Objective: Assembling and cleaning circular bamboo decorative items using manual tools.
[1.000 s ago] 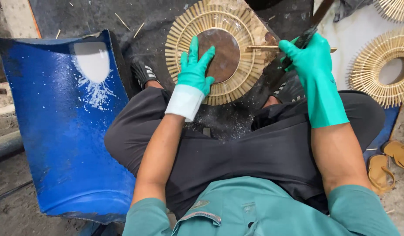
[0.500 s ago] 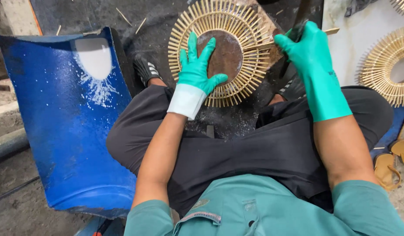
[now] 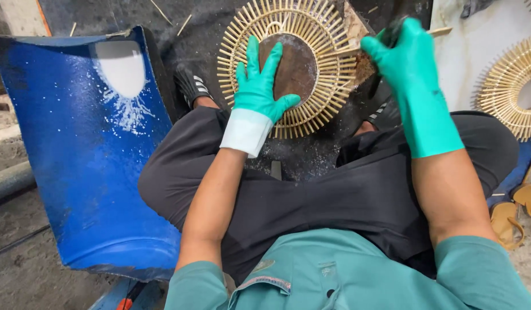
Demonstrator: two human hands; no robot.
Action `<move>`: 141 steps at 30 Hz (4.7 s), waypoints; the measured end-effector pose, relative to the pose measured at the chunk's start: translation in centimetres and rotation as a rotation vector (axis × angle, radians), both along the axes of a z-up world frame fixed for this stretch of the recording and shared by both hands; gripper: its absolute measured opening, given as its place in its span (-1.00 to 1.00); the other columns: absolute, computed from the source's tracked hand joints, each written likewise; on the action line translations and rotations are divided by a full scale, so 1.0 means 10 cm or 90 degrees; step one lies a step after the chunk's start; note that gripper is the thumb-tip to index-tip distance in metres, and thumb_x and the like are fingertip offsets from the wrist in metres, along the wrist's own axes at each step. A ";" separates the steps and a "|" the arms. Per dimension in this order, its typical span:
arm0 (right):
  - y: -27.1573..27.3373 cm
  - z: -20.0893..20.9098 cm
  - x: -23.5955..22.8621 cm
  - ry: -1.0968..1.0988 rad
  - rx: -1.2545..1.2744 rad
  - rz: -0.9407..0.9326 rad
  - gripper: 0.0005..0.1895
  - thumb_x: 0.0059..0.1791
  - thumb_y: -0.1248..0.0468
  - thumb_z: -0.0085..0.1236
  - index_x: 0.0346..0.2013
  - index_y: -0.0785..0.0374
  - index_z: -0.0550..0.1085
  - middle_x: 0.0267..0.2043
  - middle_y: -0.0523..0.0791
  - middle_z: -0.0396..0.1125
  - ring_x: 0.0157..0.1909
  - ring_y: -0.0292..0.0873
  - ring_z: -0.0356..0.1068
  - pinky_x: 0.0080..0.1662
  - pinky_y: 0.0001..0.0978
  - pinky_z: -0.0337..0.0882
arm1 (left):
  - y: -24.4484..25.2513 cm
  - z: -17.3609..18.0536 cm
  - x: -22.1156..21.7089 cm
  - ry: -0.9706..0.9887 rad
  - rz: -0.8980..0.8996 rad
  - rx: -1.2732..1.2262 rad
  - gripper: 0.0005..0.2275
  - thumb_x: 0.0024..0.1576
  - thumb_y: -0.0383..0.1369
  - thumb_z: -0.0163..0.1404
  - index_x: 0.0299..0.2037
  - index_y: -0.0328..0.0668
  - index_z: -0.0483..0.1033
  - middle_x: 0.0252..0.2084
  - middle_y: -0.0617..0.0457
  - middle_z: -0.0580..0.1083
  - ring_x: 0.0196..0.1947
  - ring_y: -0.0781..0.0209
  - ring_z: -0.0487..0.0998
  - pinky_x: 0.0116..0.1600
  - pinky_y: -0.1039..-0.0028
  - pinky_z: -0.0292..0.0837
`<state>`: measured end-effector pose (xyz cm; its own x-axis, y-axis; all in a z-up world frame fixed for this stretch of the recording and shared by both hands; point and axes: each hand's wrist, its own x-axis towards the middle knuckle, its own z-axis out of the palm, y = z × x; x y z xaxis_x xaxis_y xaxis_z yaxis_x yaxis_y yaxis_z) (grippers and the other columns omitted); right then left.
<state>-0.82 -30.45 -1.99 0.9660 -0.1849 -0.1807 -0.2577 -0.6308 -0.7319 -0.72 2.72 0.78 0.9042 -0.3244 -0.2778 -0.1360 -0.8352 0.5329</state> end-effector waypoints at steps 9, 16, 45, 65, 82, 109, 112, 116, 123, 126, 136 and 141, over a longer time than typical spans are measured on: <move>0.32 1.28 -0.36 -0.027 0.098 0.019 -0.46 0.10 0.11 0.22 0.31 0.21 0.32 -0.15 -0.05 0.49 -0.28 -0.12 0.52 -0.38 -0.27 0.50 | 0.02 0.00 0.05 0.036 -0.015 0.032 0.01 -0.16 0.08 0.43 0.48 0.38 0.02 0.54 -0.21 -0.35 0.50 -0.58 -0.17 0.49 -0.11 -0.10; 0.52 1.27 -1.23 0.363 0.429 -0.191 -0.43 0.08 0.13 0.08 0.39 0.19 0.34 -0.49 -0.05 0.36 -0.72 -0.22 0.22 -0.64 -0.39 0.19 | -0.12 0.16 0.04 0.106 0.032 0.078 0.01 -0.12 0.12 0.38 0.50 0.46 -0.06 0.59 -0.13 -0.37 0.48 -0.67 -0.17 0.45 -0.13 0.04; 0.76 1.16 -1.02 0.318 0.490 -0.157 -0.32 0.08 0.17 0.02 0.50 0.16 0.13 -0.39 -0.04 0.50 -0.72 -0.22 0.31 -0.67 -0.43 0.22 | 0.00 0.16 0.06 0.007 0.010 -0.001 0.04 -0.21 -0.05 0.45 0.50 0.43 0.03 0.54 -0.25 -0.40 0.44 -0.70 -0.08 0.46 -0.21 0.03; 0.86 1.49 -1.27 0.270 0.525 -0.255 -0.40 0.13 0.20 -0.04 0.50 0.14 0.20 -0.37 -0.03 0.48 -0.69 -0.24 0.30 -0.62 -0.44 0.30 | -0.26 0.32 -0.01 0.180 0.143 0.094 -0.01 -0.07 0.15 0.32 0.51 0.45 -0.14 0.56 -0.18 -0.48 0.38 -0.79 0.00 0.25 -0.22 0.32; 0.84 1.16 -1.43 0.353 0.498 -0.227 -0.47 0.08 0.18 0.02 0.35 0.20 0.33 -0.44 -0.02 0.46 -0.74 -0.18 0.27 -0.68 -0.36 0.21 | -0.14 0.10 0.04 0.069 0.075 0.069 -0.02 -0.12 0.06 0.40 0.48 0.50 -0.03 0.55 -0.10 -0.45 0.39 -0.78 -0.03 0.23 -0.23 0.33; 0.23 1.22 -0.26 0.125 0.268 -0.118 -0.10 0.00 0.33 0.27 0.52 0.34 -0.01 -0.08 0.10 0.43 -0.21 -0.12 0.47 -0.26 -0.34 0.46 | -0.08 0.13 0.14 0.045 0.017 0.029 -0.03 -0.12 -0.01 0.43 0.49 0.38 0.06 0.56 -0.24 -0.39 0.52 -0.50 -0.18 0.53 -0.14 -0.22; -0.10 0.18 -0.20 0.001 0.116 -0.058 0.05 0.01 0.31 0.42 0.56 0.33 -0.12 0.22 0.11 0.41 0.07 -0.08 0.50 -0.01 -0.30 0.53 | -0.05 0.08 0.15 0.054 0.031 0.024 0.08 -0.19 0.07 0.44 0.51 0.28 -0.06 0.55 -0.26 -0.41 0.53 -0.43 -0.15 0.50 -0.18 -0.20; -0.12 -0.41 -0.23 -0.126 0.013 0.030 0.14 0.01 0.27 0.50 0.57 0.25 -0.21 0.42 0.16 0.32 0.39 0.02 0.46 0.32 -0.18 0.45 | -0.01 0.02 0.19 0.034 -0.017 0.043 0.09 -0.18 0.10 0.43 0.53 0.30 -0.06 0.56 -0.27 -0.41 0.54 -0.43 -0.15 0.51 -0.15 -0.14; -0.04 -0.16 -0.19 -0.104 0.075 0.020 0.09 0.10 0.34 0.52 0.62 0.08 -0.14 0.44 0.08 0.38 0.43 -0.06 0.49 0.37 -0.25 0.48 | 0.02 0.00 0.28 0.038 -0.042 0.023 0.09 -0.22 0.08 0.45 0.51 0.30 -0.04 0.55 -0.27 -0.39 0.53 -0.44 -0.14 0.49 -0.19 -0.14; -0.04 -0.17 -0.24 -0.069 0.028 -0.022 0.09 0.11 0.26 0.57 0.61 0.07 -0.14 0.39 0.05 0.44 0.32 -0.10 0.50 0.28 -0.25 0.47 | 0.03 0.06 0.28 -0.001 -0.063 0.009 0.11 -0.26 0.06 0.49 0.50 0.31 0.01 0.54 -0.24 -0.36 0.52 -0.50 -0.11 0.49 -0.23 -0.09; 0.04 -0.14 -0.16 -0.088 0.127 -0.007 0.05 0.10 0.32 0.48 0.63 0.07 -0.11 0.42 0.08 0.38 0.33 -0.12 0.48 0.22 -0.28 0.55 | -0.05 0.31 0.39 0.091 -0.048 0.049 0.07 -0.30 -0.04 0.50 0.47 0.43 0.09 0.58 -0.06 -0.30 0.45 -0.67 -0.09 0.44 -0.10 0.13; 0.02 -0.13 -0.24 -0.076 0.080 -0.003 0.04 0.10 0.30 0.53 0.59 0.16 -0.09 0.42 0.11 0.36 0.36 -0.08 0.44 0.26 -0.25 0.47 | -0.06 0.34 0.40 0.099 -0.056 0.057 0.06 -0.32 -0.07 0.50 0.46 0.44 0.12 0.58 -0.05 -0.30 0.46 -0.66 -0.10 0.41 -0.09 0.19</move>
<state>-3.22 -30.30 -3.33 0.9812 -0.1729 -0.0861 -0.1665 -0.5310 -0.8308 3.28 2.10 4.18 0.8171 -0.3679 -0.4438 -0.1324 -0.8690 0.4767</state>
